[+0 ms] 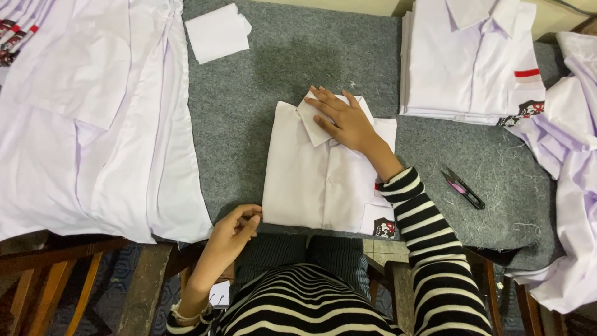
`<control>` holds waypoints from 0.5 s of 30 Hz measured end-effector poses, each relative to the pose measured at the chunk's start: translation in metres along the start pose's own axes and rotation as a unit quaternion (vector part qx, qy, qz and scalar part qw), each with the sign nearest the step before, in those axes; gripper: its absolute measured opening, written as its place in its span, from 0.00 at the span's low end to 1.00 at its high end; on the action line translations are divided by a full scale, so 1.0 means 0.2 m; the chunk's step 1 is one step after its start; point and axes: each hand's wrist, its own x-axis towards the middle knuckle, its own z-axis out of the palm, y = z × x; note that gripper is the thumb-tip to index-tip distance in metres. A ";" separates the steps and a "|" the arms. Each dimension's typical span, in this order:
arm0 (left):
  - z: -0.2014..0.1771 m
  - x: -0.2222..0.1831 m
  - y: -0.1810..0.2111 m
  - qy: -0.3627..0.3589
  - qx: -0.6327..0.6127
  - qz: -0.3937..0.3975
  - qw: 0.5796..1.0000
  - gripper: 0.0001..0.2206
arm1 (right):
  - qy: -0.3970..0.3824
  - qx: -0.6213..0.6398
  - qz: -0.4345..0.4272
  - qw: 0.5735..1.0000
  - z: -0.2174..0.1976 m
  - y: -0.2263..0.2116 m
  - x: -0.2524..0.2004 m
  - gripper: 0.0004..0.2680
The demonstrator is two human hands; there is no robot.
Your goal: Folding white shirts and using a thread clipper to trim loose threads on a factory work table.
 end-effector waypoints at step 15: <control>-0.05 0.00 0.06 -0.023 0.000 0.076 0.997 0.14 | -0.001 -0.014 0.008 1.000 0.02 0.02 0.00 0.19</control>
